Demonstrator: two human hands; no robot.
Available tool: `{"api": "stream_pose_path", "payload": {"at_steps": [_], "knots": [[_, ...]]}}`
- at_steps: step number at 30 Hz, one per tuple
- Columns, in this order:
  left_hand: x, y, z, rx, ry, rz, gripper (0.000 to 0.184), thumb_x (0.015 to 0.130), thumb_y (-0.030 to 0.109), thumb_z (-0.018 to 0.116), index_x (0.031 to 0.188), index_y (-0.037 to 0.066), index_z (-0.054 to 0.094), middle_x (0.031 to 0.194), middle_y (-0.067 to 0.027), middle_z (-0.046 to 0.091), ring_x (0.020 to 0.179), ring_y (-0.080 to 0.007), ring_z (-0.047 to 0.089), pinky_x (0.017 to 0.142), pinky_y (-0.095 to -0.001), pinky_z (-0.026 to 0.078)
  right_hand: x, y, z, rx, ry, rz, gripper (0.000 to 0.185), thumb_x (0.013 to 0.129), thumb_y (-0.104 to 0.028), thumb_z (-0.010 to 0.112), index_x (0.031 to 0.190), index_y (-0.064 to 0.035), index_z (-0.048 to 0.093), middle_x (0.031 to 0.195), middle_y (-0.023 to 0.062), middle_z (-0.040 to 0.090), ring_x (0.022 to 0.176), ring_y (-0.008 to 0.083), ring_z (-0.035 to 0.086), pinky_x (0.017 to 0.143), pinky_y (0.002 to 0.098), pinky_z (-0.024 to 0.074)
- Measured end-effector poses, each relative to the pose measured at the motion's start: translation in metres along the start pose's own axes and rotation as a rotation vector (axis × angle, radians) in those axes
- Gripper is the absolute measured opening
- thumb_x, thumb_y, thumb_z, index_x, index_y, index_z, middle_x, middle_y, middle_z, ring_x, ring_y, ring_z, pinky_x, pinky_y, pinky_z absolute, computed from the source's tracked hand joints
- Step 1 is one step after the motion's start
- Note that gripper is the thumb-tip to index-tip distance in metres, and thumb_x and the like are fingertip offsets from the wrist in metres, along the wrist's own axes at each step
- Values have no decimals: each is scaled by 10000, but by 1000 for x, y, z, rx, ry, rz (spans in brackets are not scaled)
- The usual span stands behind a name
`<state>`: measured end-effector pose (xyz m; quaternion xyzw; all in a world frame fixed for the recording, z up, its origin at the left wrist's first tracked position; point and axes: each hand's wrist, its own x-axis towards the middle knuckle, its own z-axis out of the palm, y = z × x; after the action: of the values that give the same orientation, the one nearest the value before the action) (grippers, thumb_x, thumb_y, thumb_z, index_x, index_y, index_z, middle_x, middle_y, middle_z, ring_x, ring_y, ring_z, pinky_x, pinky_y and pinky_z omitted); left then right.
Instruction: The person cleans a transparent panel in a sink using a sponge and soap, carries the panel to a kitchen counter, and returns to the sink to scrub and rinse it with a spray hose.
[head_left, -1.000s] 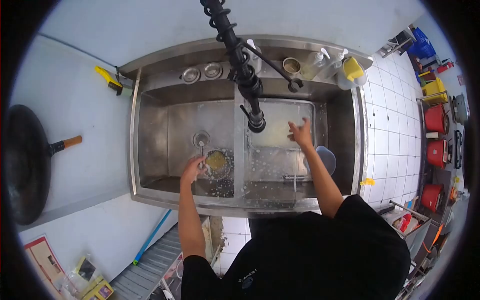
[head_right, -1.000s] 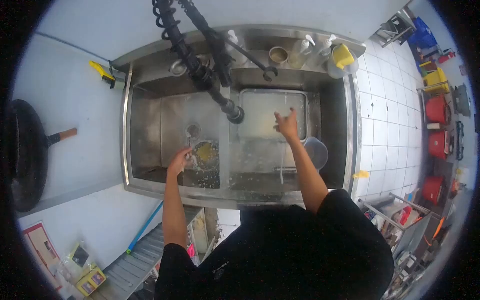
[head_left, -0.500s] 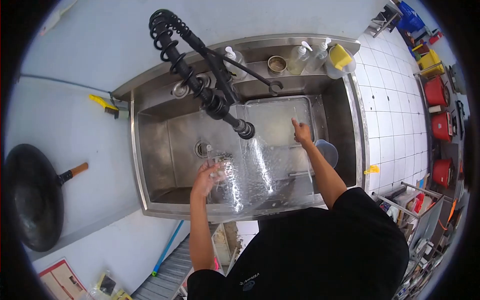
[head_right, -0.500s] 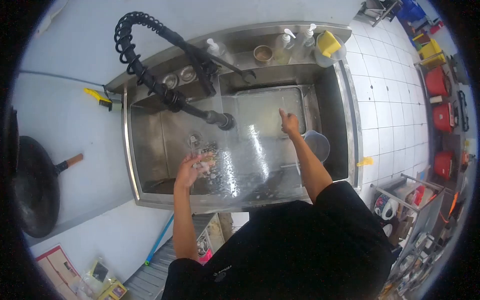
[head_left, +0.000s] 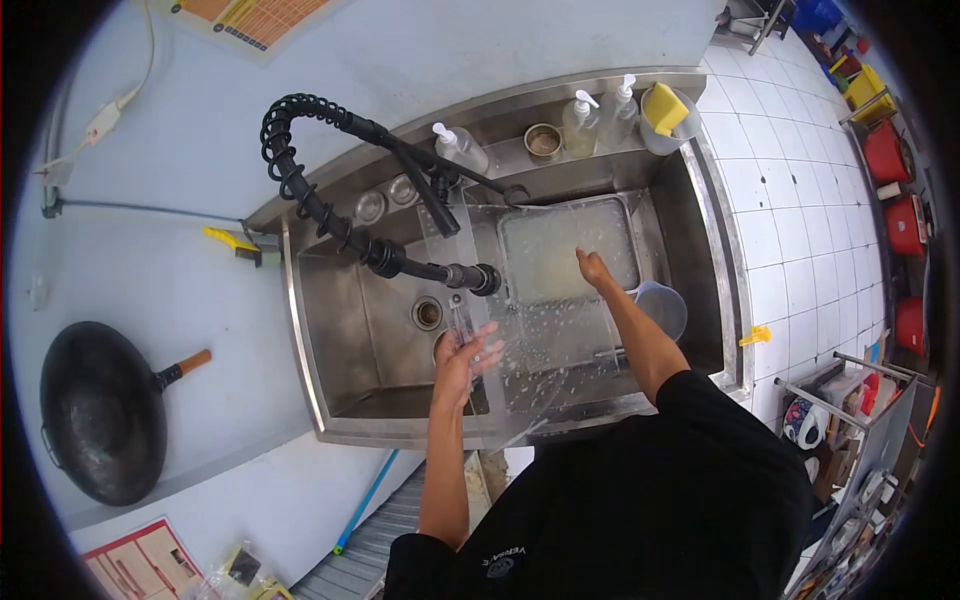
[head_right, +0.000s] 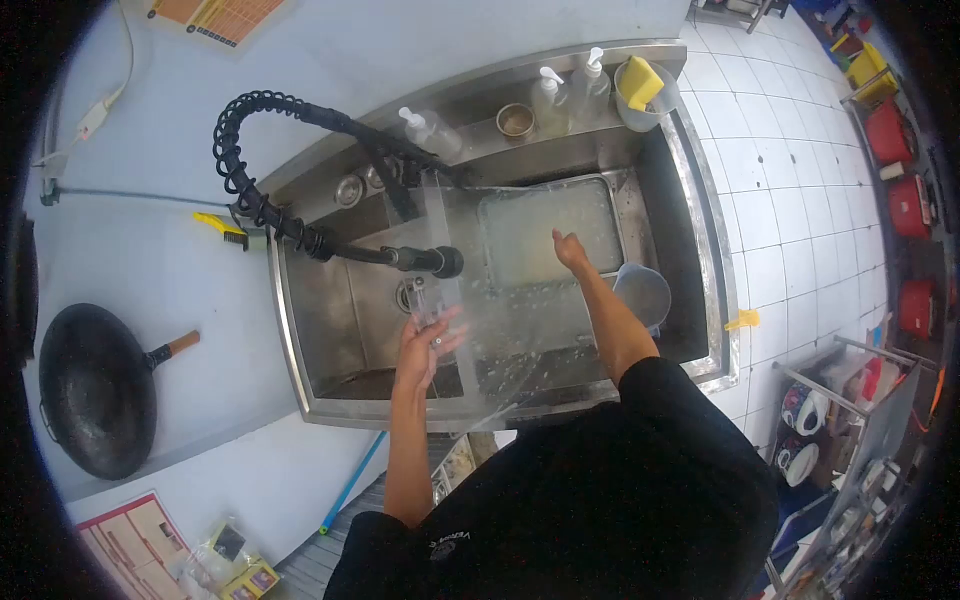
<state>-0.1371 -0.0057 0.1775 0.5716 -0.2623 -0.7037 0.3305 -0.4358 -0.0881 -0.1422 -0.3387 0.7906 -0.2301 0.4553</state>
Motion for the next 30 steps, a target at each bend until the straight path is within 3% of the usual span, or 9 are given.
{"api": "stream_pose_path", "payload": {"at_steps": [4, 6, 8, 10, 12, 18, 24, 27, 30], "knots": [[13, -13, 5, -8, 22, 1, 340, 962, 55, 558, 1276, 6, 440, 1286, -186, 627, 1045, -328, 680, 872, -413, 592, -23, -18, -21, 1, -82, -242, 585, 940, -449, 593, 1193, 77, 626, 1254, 290, 622, 1198, 414, 593, 1016, 435, 459], [14, -16, 12, 4, 80, 0, 320, 948, 31, 549, 1253, 5, 454, 1285, -194, 625, 1045, -331, 674, 888, -426, 584, -56, -69, -42, 235, -204, -374, 539, 905, -395, 654, 1238, 28, 625, 1260, 216, 644, 1157, 354, 628, 982, 403, 484], [17, -17, 16, 41, 104, 9, 303, 947, 26, 544, 1235, 3, 454, 1276, -190, 627, 1029, -311, 677, 875, -412, 589, -159, -185, -104, 365, -470, -342, 397, 915, -263, 677, 1210, 1, 640, 1133, 176, 690, 1021, 210, 678, 896, 335, 517], [17, -22, 20, 51, 131, 45, 282, 947, 26, 539, 1215, 2, 456, 1254, -181, 633, 1006, -290, 680, 853, -395, 593, -233, -256, -137, 117, -456, -792, 441, 881, -309, 714, 1198, -10, 643, 1121, 166, 692, 945, 247, 700, 833, 377, 535], [24, -27, 29, 28, 152, 138, 257, 949, 31, 535, 1193, 1, 461, 1220, -165, 642, 977, -268, 684, 823, -376, 598, -255, -284, -120, 207, -175, -1323, 488, 840, -355, 747, 1196, -34, 653, 1106, 166, 691, 867, 300, 698, 765, 416, 527], [49, -53, 34, 129, 138, 79, 303, 909, 61, 620, 1158, 15, 453, 1045, -109, 645, 849, -226, 677, 731, -344, 588, -234, -336, -104, -149, -607, -1215, 516, 790, -349, 764, 1188, -39, 660, 1070, 171, 689, 904, 351, 674, 829, 410, 518], [50, -42, 54, 162, 140, 49, 323, 877, 102, 674, 1110, 8, 472, 1002, -133, 632, 791, -224, 668, 662, -337, 584, -205, -294, -75, -134, -152, -1348, 385, 773, -295, 746, 1085, -84, 668, 930, 127, 687, 864, 326, 676, 775, 409, 507], [58, -50, 61, 193, 173, 68, 316, 868, 96, 677, 1095, 6, 478, 997, -140, 629, 775, -234, 668, 636, -328, 578, -196, -298, -90, -152, -489, -1103, 345, 778, -287, 739, 1059, -102, 662, 879, 106, 677, 864, 306, 675, 797, 421, 510], [68, -57, 65, 175, 163, 82, 315, 857, 87, 678, 1088, 5, 479, 975, -138, 627, 754, -242, 670, 611, -320, 573, -201, -298, -99, -210, -309, -1230, 310, 796, -304, 740, 1016, -105, 650, 828, 78, 671, 758, 249, 683, 720, 390, 536]]}}
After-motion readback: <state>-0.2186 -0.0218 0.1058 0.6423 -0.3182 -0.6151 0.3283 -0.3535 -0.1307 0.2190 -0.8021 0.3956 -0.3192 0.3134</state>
